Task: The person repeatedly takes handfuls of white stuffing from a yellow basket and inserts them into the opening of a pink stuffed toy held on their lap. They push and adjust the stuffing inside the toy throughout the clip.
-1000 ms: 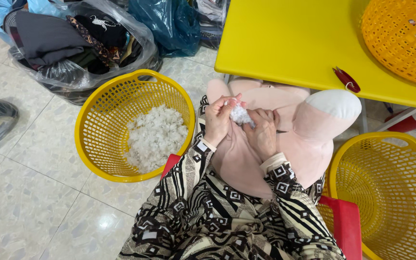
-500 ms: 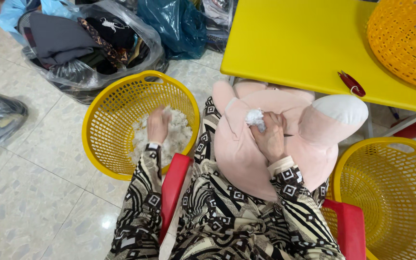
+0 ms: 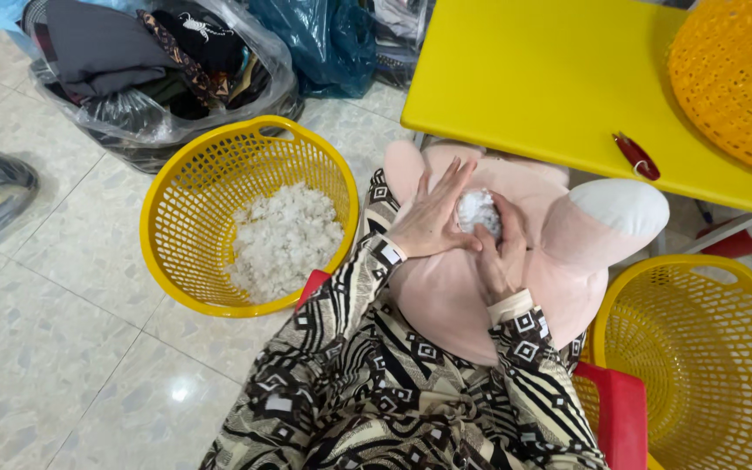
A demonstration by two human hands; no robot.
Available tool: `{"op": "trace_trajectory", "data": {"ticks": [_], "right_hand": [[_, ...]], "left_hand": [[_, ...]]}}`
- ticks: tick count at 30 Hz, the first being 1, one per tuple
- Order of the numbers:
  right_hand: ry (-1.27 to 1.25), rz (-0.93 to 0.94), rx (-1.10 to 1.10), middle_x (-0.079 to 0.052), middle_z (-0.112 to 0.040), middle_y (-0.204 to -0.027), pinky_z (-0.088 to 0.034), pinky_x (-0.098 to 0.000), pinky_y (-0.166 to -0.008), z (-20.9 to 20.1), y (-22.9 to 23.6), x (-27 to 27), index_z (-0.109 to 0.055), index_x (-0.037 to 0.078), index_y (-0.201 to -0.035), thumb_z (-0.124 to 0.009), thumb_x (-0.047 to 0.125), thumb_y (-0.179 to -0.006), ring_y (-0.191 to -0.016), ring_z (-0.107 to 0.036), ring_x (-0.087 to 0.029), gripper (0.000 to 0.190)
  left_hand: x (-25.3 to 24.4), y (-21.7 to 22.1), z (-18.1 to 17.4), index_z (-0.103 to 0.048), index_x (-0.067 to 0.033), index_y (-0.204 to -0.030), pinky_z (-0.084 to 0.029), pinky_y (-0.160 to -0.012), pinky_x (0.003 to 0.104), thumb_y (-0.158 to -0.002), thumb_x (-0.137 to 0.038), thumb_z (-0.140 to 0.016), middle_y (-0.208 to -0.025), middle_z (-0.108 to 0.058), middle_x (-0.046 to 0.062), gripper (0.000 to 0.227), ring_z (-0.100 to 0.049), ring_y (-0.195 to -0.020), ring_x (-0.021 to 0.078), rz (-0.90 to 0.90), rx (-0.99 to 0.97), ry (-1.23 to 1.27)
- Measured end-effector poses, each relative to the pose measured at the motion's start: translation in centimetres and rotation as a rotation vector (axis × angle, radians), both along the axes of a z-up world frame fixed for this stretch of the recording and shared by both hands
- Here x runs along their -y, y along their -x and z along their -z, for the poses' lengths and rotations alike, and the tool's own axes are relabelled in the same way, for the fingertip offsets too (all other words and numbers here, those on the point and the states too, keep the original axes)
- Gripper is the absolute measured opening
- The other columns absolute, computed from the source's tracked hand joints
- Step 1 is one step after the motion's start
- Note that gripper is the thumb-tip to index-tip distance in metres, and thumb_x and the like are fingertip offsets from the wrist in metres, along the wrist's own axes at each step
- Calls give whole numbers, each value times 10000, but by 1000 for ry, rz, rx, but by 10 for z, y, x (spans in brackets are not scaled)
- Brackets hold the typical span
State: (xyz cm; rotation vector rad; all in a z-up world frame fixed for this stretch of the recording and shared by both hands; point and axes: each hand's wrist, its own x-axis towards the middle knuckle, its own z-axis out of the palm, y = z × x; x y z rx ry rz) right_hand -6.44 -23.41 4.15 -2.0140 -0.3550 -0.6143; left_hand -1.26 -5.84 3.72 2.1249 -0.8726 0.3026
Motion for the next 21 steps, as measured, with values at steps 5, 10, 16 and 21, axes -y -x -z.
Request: {"op": "trace_trajectory", "data": {"ticks": [5,10,16,21], "right_hand": [[106,108,104,-192,-580,-1286,-479,-448,-1037,-20,7,2,-618,30,-1356,-701,148,-903,-1175,-576,-339,476],[377,175,100,-120,-673,-1058,-446,-470,-972,-22,0,7,-753,43,-1121,-777,162,-885,-1031,-600,-333,265],[288,152,143,-111,-675,-1022,-499,-412,-907,-11,0,19,-688,-10,-993,-735,28,-951,-992,-604,-306,73],[-26,176,107,-108,-631,-1093,-513,-356,-777,-11,7,19,-693,8,-1021,-727,3,-945,-941,-610,-250,83]], "left_hand": [[23,11,5,90,-75,-1629,10,-1209,744,-671,-520,-853,-1711,-228,123,1417,-143,-1615,298,-34,-94,-9],[34,6,18,-137,-103,-1624,-11,-1199,756,-687,-490,-854,-1682,-245,124,1241,-136,-1600,316,-106,-4,-15],[46,0,28,-688,-257,-1268,46,-1244,724,-859,-438,-771,-1388,-635,-46,455,-354,-1523,242,-130,-176,36],[45,3,37,-722,-221,-1162,-5,-1294,684,-885,-376,-758,-1302,-703,-65,319,-452,-1498,207,-157,-107,87]]}}
